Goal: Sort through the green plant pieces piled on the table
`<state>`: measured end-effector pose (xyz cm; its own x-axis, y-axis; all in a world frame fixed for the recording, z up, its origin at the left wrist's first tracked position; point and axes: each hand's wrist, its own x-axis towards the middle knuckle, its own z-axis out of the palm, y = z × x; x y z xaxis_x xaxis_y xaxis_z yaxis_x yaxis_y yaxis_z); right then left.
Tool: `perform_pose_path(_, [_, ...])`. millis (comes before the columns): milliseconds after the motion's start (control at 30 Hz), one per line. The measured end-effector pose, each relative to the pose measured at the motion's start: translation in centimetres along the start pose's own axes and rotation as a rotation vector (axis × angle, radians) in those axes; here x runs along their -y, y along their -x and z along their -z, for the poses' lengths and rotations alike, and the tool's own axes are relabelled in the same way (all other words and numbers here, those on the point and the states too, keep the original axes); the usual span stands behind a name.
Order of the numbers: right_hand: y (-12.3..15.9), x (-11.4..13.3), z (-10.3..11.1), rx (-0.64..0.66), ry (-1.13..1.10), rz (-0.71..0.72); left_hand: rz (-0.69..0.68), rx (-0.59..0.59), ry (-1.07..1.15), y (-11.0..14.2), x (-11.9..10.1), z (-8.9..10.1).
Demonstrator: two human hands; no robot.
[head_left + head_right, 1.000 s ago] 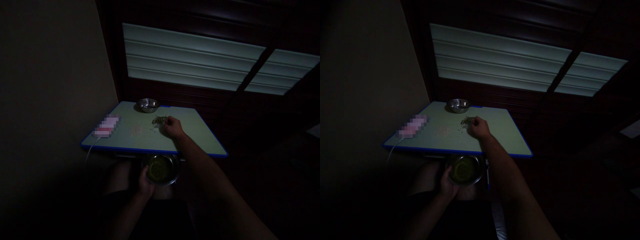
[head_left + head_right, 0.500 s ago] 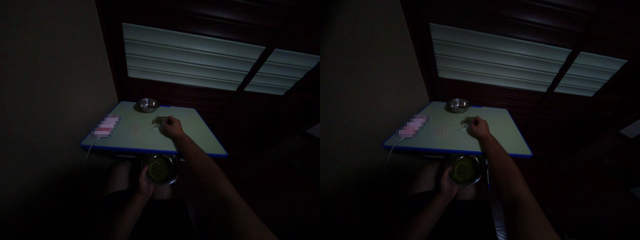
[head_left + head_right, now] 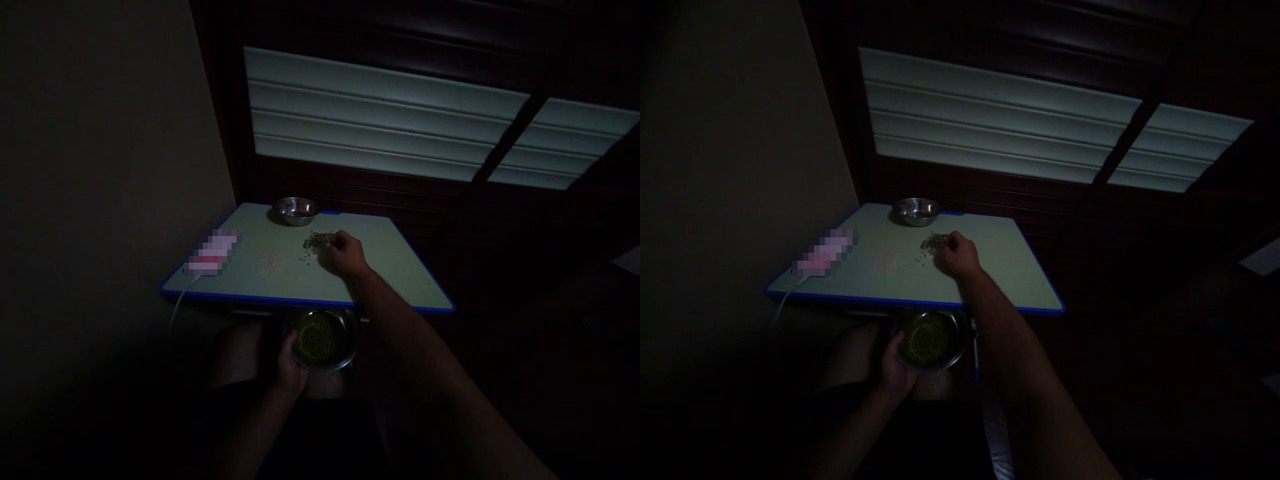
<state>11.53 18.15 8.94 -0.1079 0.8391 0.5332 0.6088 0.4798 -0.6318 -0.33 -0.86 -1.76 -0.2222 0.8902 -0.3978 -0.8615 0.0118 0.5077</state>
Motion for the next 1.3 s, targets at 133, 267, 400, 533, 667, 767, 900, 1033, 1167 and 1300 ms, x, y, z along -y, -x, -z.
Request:
perform_pose_path(133, [-0.05,-0.22,-0.09,-0.002,-0.007,-0.001,-0.005,0.008,-0.005,0.14,-0.09,-0.18])
perform_pose_path(267, [-0.08,-0.28,-0.12,0.044,-0.021,0.011,-0.003,0.004,0.005,0.11,-0.07,-0.2])
perform_pose_path(400, [-0.11,-0.21,0.02,0.032,-0.032,-0.011,0.017,0.004,0.018,0.19,-0.09,-0.22])
perform_pose_path(533, [-0.14,-0.31,-0.02,0.017,-0.056,-0.008,0.017,-0.01,0.024,0.29,-0.15,-0.28])
perform_pose_path(667, [-0.16,-0.42,-0.11,0.039,-0.044,-0.007,0.033,-0.023,0.014,0.23,-0.12,-0.24])
perform_pose_path(767, [-0.15,-0.41,-0.1,0.039,-0.037,-0.003,0.029,-0.011,0.006,0.18,-0.07,-0.15])
perform_pose_path(900, [-0.1,-0.31,-0.05,0.018,-0.045,-0.004,0.029,-0.008,0.005,0.12,-0.06,-0.08])
perform_pose_path(1033, [-0.07,-0.22,-0.09,0.015,-0.067,0.014,0.034,-0.02,-0.001,0.1,-0.11,-0.14])
perform_pose_path(1167, [-0.14,-0.36,-0.28,0.042,-0.101,0.016,0.039,-0.042,0.013,0.19,-0.18,-0.33])
perform_pose_path(1300, [-0.22,-0.62,-0.48,0.057,-0.093,0.028,0.016,-0.018,0.02,0.25,-0.14,-0.36])
